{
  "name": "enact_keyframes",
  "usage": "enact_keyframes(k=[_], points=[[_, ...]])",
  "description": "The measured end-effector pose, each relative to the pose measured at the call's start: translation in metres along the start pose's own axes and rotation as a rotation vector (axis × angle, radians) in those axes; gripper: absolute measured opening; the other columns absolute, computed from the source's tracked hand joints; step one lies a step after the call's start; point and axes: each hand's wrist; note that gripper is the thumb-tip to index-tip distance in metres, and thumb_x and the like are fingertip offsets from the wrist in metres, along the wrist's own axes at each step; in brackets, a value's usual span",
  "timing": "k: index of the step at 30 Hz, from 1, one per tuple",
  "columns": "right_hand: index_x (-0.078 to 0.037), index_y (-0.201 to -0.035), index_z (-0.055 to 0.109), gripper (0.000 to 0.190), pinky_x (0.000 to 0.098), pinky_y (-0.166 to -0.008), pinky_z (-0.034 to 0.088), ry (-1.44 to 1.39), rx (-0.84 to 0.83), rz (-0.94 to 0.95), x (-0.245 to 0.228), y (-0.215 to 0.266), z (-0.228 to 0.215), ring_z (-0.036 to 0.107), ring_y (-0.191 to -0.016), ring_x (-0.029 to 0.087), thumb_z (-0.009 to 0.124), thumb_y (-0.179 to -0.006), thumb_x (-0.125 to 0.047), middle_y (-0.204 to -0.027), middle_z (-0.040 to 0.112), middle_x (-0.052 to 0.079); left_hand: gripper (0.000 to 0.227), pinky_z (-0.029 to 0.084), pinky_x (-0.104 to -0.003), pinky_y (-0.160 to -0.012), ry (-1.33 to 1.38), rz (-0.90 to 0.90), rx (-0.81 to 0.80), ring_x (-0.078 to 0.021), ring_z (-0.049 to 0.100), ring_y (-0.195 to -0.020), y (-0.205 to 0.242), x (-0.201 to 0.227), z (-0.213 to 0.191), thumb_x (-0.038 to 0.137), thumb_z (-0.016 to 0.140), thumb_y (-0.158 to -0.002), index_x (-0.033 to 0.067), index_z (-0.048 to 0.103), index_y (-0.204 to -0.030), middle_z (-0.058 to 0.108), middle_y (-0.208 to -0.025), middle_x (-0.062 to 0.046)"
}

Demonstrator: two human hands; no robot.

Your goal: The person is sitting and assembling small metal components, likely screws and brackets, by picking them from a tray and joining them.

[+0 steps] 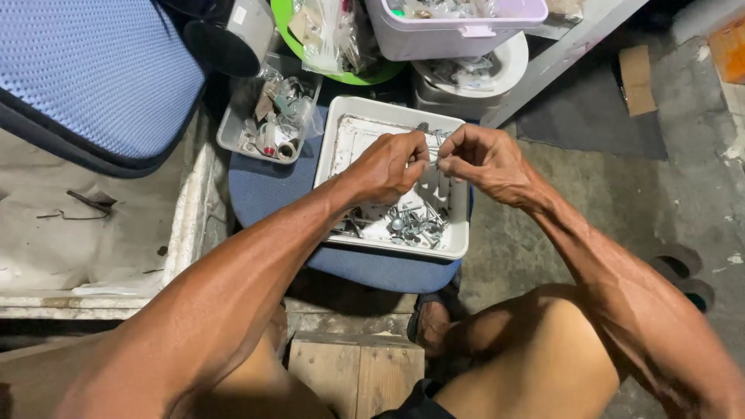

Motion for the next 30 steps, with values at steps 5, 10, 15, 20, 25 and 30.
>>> enact_keyframes(k=[5,10,15,20,25,30], points=[[0.005,-0.106,0.069,0.016,0.0316,-0.065,0.059,0.01,0.131,-0.094,-0.006,-0.004,-0.002,0.068,-0.07,0.016,0.073,-0.09,0.004,-0.077,0.067,0.016,0.005,0.056,-0.046,-0.071,-0.003,-0.008,0.054,-0.0318,0.07,-0.077,0.003,0.024,-0.012,0.005,0.063,-0.091,0.0047,0.067,-0.088,0.069,-0.075,-0.014],[0.003,-0.104,0.068,0.017,0.0337,-0.065,0.06,0.022,0.127,-0.121,-0.012,-0.008,0.008,0.067,-0.069,0.017,0.07,-0.088,0.007,-0.077,0.066,0.016,0.009,0.058,-0.043,-0.068,-0.075,0.04,0.112,-0.033,0.073,-0.071,-0.002,0.029,-0.016,0.002,0.065,-0.091,0.0068,0.071,-0.085,0.073,-0.073,-0.014],[0.001,-0.101,0.071,0.011,0.0313,-0.067,0.057,0.088,0.126,-0.159,-0.041,-0.013,0.021,0.065,-0.069,0.014,0.071,-0.091,0.004,-0.074,0.066,0.012,0.006,0.058,-0.038,-0.06,-0.078,-0.05,0.173,-0.0261,0.072,-0.066,-0.006,0.011,-0.014,0.008,0.069,-0.089,0.0099,0.072,-0.083,0.071,-0.067,-0.008],[-0.002,-0.097,0.072,0.01,0.0365,-0.064,0.052,0.369,0.135,-0.284,-0.018,-0.019,0.008,0.062,-0.067,0.02,0.072,-0.098,-0.012,-0.073,0.064,0.014,0.022,0.059,-0.035,-0.058,0.179,-0.181,0.237,-0.0223,0.069,-0.067,-0.001,0.034,-0.021,0.019,0.075,-0.087,0.0035,0.07,-0.101,0.071,-0.074,-0.013],[-0.002,-0.098,0.072,0.009,0.0416,-0.07,0.051,0.508,0.094,-0.328,-0.03,-0.021,0.007,0.063,-0.073,0.027,0.074,-0.098,-0.011,-0.079,0.064,0.015,0.026,0.065,-0.024,-0.051,0.55,-0.346,0.29,-0.0179,0.073,-0.06,0.002,0.05,-0.021,0.009,0.076,-0.084,-0.0072,0.071,-0.104,0.072,-0.075,-0.021],[-0.006,-0.092,0.07,0.005,0.0513,-0.078,0.05,0.794,0.033,-0.168,-0.007,-0.028,-0.012,0.064,-0.085,0.04,0.069,-0.089,-0.009,-0.082,0.063,0.015,0.011,0.06,-0.044,-0.062,-0.016,-0.336,0.354,-0.0318,0.078,-0.072,-0.026,-0.008,-0.004,0.022,0.081,-0.076,0.0127,0.075,-0.075,0.074,-0.067,-0.012]])
Point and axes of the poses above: each hand's wrist, its own y-axis away from the middle knuckle, its own z-axis out of the palm, x = y × z
